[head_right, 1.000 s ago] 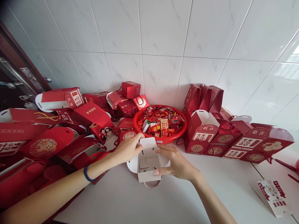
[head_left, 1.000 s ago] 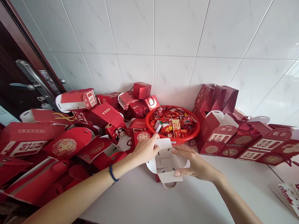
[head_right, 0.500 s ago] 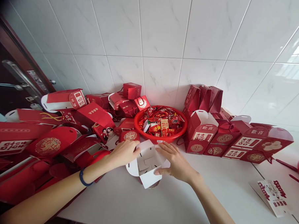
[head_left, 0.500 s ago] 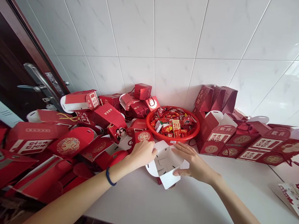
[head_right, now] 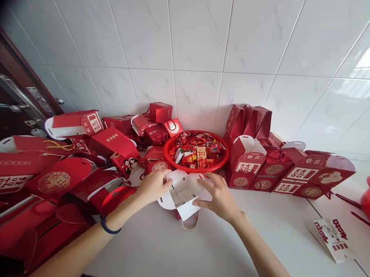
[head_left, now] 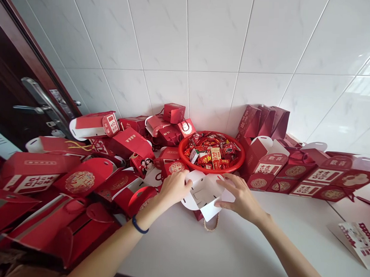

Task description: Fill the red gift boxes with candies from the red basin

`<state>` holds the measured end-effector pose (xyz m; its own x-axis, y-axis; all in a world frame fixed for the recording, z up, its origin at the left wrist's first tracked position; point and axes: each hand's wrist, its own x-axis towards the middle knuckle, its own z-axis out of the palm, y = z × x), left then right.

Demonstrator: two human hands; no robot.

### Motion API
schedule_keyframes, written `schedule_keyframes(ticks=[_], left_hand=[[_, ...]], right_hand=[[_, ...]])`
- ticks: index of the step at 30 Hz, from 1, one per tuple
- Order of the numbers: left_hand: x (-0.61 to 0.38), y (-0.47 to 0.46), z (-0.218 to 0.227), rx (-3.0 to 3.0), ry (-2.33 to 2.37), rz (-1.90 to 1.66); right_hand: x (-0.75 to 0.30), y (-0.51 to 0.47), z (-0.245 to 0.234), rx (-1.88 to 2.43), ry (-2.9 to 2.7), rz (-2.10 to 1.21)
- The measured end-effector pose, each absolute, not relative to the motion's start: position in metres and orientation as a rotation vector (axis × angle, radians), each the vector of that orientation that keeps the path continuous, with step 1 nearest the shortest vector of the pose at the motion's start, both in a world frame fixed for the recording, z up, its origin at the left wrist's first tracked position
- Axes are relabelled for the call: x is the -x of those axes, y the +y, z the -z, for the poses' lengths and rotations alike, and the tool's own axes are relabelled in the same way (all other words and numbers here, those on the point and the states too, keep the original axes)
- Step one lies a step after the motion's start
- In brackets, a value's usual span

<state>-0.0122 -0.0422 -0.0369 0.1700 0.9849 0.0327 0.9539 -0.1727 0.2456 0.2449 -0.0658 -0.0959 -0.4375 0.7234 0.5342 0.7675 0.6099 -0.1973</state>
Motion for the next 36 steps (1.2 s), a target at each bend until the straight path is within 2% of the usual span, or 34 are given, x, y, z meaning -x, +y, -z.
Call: schedule_keyframes(ticks=[15, 24, 26, 31, 36], left_hand=[[0.015, -0.046, 0.025, -2.204, 1.924, -0.514], [0.005, -0.017, 0.019, -2.227, 1.492, -0.885], [-0.004, -0.006, 0.016, -2.285, 1.446, -0.817], [-0.03, 0.025, 0.006, -2.38, 1.489, -0.233], [-0.049, 0.056, 0.008, -2.329, 1.504, 0.044]], right_hand=[[-0.26, -0.064, 0.087, 1.137, -2.2, -0.177], [-0.248, -0.054, 0.069, 1.074, -2.046, -0.254], [-0.244, -0.048, 0.068, 1.074, -2.008, -0.245], [-0.237, -0.029, 0.064, 1.028, -1.914, -0.268], [-0.236, -0.004, 0.061, 1.051, -1.898, -0.297]])
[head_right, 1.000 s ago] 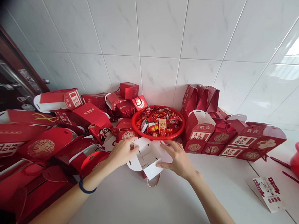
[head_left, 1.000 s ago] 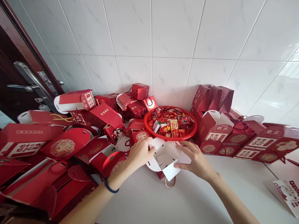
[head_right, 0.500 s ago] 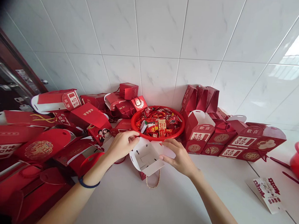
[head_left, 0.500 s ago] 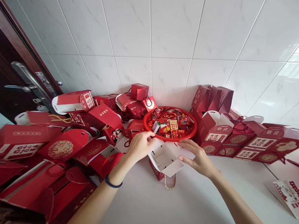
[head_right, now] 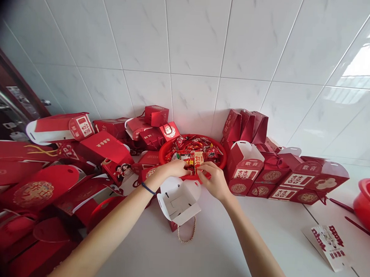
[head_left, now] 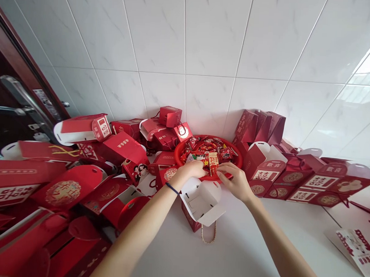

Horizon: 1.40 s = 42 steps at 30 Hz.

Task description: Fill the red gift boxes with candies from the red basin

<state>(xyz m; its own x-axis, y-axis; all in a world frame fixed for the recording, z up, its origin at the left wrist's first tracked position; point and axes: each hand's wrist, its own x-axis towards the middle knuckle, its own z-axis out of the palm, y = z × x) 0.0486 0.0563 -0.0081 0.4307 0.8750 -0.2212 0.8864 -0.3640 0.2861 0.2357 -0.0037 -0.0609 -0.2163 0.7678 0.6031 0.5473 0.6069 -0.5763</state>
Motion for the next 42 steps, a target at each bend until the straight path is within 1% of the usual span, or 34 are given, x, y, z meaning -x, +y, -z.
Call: schedule_keyframes(ticks=[5, 10, 22, 30, 42], left_hand=[[-0.059, 0.068, 0.016, -2.333, 1.44, 0.072], [-0.06, 0.069, 0.019, -2.354, 1.507, 0.09], [-0.064, 0.069, 0.02, -2.352, 1.531, 0.142], [-0.065, 0.072, 0.018, -2.305, 1.48, 0.185], [-0.062, 0.079, 0.028, -2.326, 1.367, 0.202]], right_hand=[[-0.234, 0.02, 0.058, 1.142, -1.851, -0.443], [-0.232, 0.038, 0.057, 1.173, -1.732, -0.588], [-0.235, 0.053, 0.06, 1.146, -1.511, -0.821], [-0.233, 0.053, 0.06, 1.153, -1.476, -0.847], [-0.232, 0.052, 0.061, 1.152, -1.497, -0.825]])
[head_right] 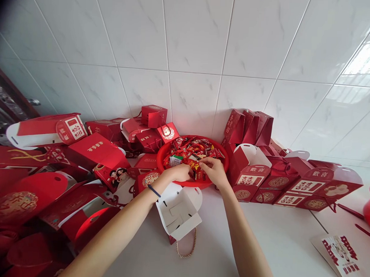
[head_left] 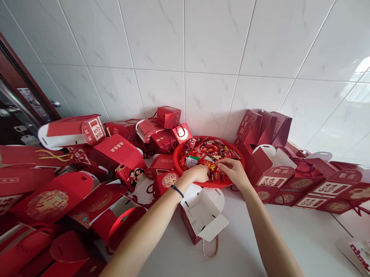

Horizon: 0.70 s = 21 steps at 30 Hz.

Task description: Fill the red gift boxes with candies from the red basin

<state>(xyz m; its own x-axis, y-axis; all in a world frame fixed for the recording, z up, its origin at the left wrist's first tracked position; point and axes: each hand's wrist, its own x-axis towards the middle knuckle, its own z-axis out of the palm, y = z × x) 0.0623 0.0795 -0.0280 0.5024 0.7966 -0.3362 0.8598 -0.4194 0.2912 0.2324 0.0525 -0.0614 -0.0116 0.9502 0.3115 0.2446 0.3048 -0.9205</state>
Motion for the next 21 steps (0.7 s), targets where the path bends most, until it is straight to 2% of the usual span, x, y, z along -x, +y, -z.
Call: schedule_keyframes(ticks=[12, 21], left_hand=[[-0.056, 0.078, 0.033, -2.351, 1.336, -0.037], [-0.049, 0.083, 0.047, -2.197, 1.243, -0.567]], right_hand=[[-0.232, 0.05, 0.059, 1.139, -1.484, -0.835], [-0.233, 0.051, 0.061, 1.137, -1.481, -0.84]])
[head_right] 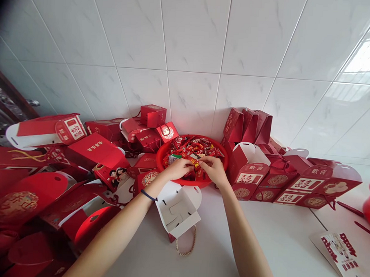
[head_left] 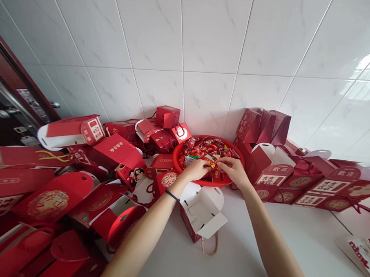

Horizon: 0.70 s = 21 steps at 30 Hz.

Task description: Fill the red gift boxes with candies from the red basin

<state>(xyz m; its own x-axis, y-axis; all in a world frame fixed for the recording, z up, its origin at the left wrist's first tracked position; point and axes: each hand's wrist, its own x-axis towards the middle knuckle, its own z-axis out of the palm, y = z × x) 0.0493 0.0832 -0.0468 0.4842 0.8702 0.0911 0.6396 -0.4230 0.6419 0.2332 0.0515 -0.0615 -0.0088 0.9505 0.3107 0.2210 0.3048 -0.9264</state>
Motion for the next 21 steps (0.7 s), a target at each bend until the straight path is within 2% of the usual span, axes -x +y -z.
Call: schedule_keyframes(ticks=[8, 14, 21], left_hand=[[-0.0428, 0.0865, 0.0516, -1.908, 1.136, -0.994], [-0.0411, 0.0864, 0.0511, -1.8, 1.026, -1.044], [-0.0418, 0.0873, 0.0525, -1.721, 1.044, -1.105]], right_hand=[[-0.2315, 0.0504, 0.0612, 1.148, -1.541, -0.829], [-0.2296, 0.05, 0.0607, 1.209, -1.681, -0.756], [-0.2279, 0.0493, 0.059, 1.165, -1.588, -0.785]])
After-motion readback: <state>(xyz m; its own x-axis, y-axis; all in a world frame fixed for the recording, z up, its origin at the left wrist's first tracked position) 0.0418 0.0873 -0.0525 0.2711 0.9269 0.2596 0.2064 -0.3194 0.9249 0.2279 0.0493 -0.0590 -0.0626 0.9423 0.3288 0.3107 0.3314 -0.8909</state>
